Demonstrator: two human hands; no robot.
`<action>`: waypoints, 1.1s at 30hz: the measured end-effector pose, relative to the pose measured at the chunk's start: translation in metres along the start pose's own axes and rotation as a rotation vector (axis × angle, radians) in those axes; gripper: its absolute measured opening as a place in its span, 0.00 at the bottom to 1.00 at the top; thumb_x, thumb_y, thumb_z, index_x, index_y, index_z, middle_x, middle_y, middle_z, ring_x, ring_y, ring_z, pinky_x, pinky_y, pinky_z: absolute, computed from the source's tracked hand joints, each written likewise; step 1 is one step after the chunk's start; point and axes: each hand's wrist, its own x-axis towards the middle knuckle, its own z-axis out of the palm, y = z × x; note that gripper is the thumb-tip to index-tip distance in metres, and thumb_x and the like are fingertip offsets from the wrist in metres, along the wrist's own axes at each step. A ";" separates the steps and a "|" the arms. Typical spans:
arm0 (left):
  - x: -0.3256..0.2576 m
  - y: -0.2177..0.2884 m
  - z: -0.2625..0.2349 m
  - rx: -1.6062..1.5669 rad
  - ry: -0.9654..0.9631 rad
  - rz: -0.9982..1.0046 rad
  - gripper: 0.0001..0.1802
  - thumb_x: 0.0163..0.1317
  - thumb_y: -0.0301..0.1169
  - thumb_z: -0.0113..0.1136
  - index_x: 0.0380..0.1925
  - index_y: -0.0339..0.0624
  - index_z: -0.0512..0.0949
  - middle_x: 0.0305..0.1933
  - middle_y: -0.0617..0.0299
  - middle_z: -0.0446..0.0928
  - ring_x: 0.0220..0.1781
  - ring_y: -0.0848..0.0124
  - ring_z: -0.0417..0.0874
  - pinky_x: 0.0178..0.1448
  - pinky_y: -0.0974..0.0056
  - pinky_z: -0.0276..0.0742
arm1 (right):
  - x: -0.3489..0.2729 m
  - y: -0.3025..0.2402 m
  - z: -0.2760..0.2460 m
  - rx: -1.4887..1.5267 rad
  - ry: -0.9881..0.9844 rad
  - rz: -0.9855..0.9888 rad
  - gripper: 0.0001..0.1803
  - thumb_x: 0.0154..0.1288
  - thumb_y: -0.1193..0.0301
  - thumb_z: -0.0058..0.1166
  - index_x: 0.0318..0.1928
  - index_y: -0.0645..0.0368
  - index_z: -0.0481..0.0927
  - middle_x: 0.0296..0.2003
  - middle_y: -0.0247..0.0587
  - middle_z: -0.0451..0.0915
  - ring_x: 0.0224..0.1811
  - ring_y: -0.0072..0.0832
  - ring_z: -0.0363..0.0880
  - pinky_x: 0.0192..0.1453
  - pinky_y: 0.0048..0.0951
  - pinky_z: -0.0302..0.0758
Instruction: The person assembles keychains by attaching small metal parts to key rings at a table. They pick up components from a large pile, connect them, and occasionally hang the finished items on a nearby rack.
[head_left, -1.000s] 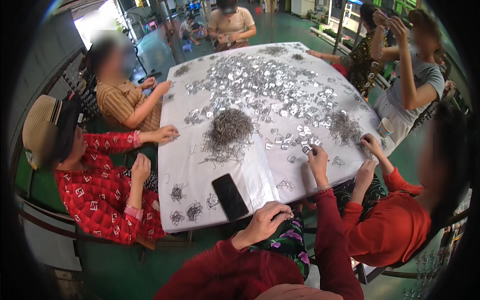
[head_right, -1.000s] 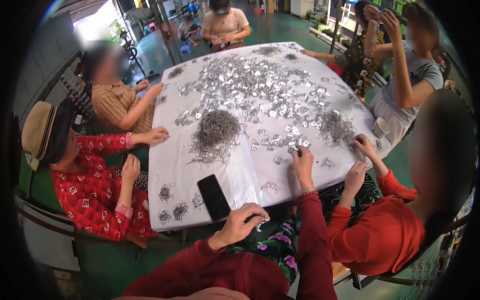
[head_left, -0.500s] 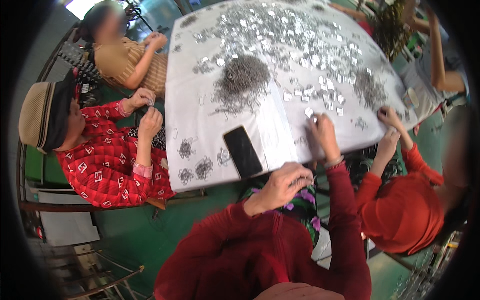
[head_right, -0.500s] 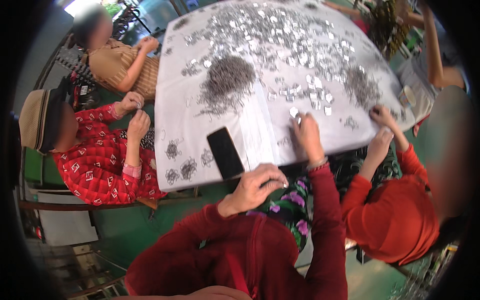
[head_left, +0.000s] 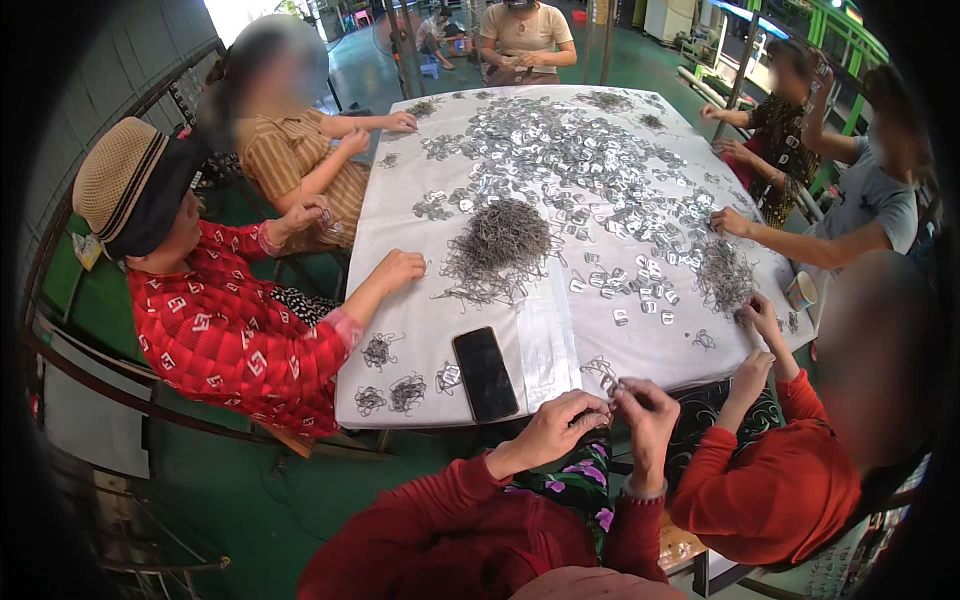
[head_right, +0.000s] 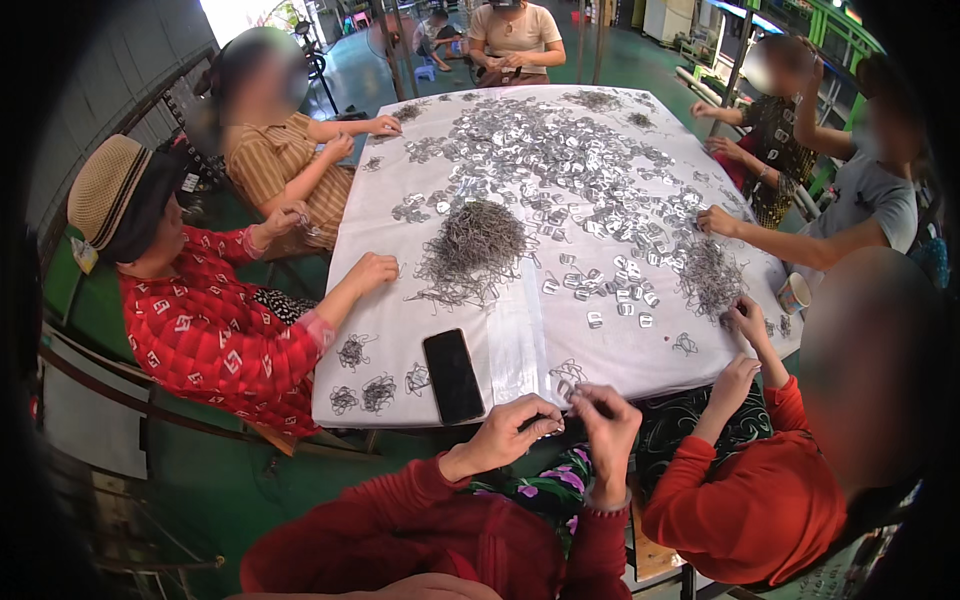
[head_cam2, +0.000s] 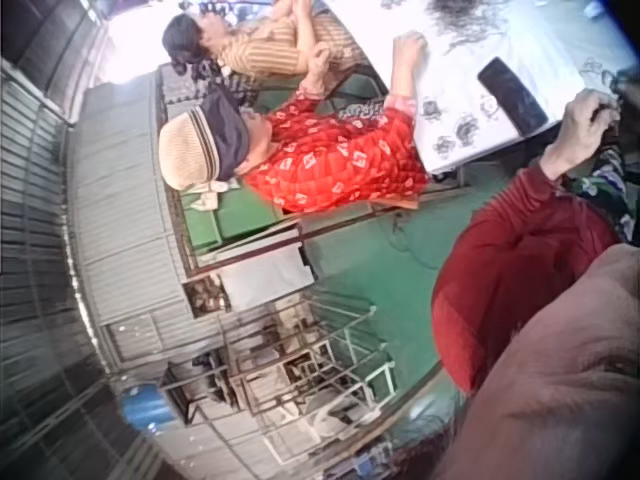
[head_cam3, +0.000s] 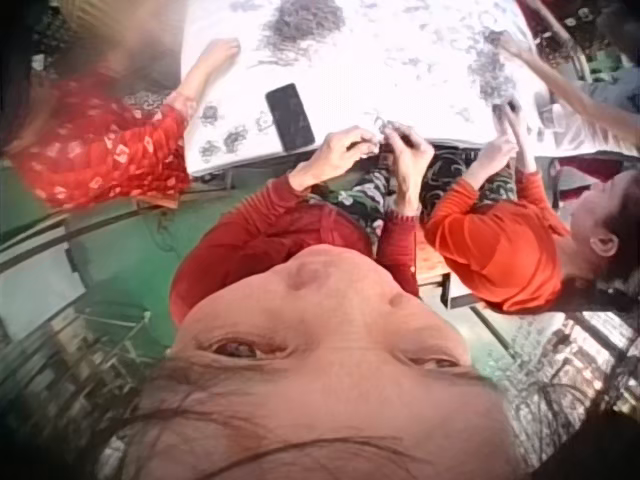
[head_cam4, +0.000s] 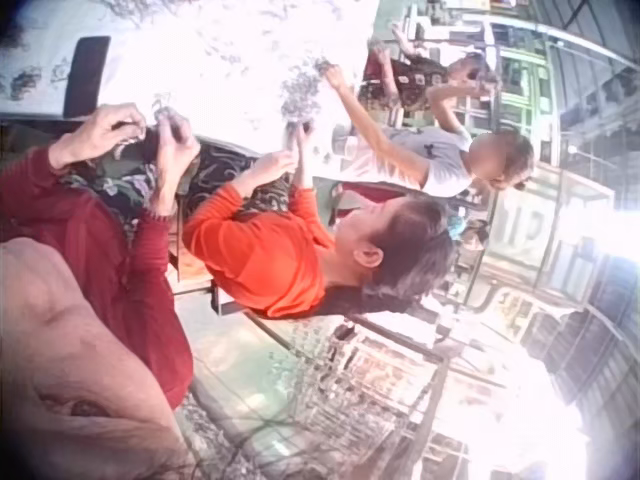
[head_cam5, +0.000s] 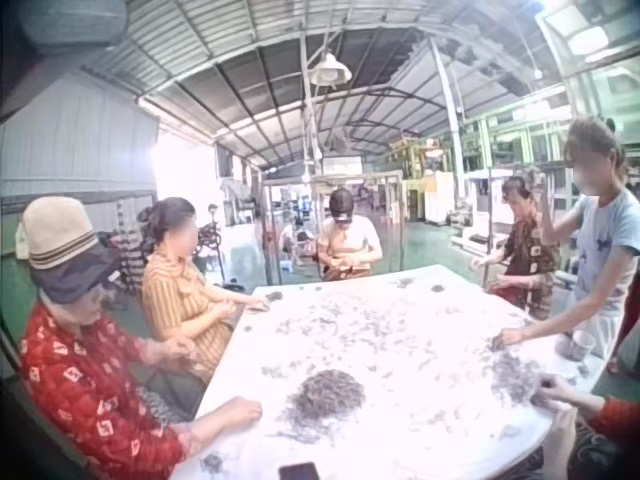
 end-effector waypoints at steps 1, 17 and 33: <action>0.000 0.000 0.001 0.020 0.005 -0.002 0.06 0.61 0.23 0.59 0.38 0.34 0.77 0.36 0.57 0.78 0.39 0.68 0.82 0.42 0.65 0.77 | -0.012 0.004 -0.004 0.040 -0.015 -0.083 0.08 0.55 0.85 0.59 0.37 0.70 0.82 0.28 0.36 0.81 0.28 0.19 0.77 0.33 0.18 0.73; 0.012 0.003 0.001 0.235 0.073 0.143 0.05 0.58 0.25 0.61 0.33 0.39 0.76 0.30 0.58 0.77 0.34 0.60 0.78 0.42 0.60 0.71 | -0.022 0.014 0.002 0.285 0.010 -0.201 0.10 0.57 0.89 0.54 0.41 0.71 0.79 0.34 0.43 0.79 0.28 0.24 0.76 0.34 0.20 0.73; 0.086 -0.107 -0.156 0.895 0.211 -0.033 0.08 0.58 0.31 0.60 0.33 0.40 0.83 0.31 0.55 0.78 0.38 0.56 0.78 0.44 0.57 0.73 | -0.007 0.005 -0.001 0.353 -0.134 -0.100 0.05 0.55 0.88 0.56 0.34 0.71 0.79 0.31 0.46 0.77 0.26 0.27 0.76 0.31 0.23 0.76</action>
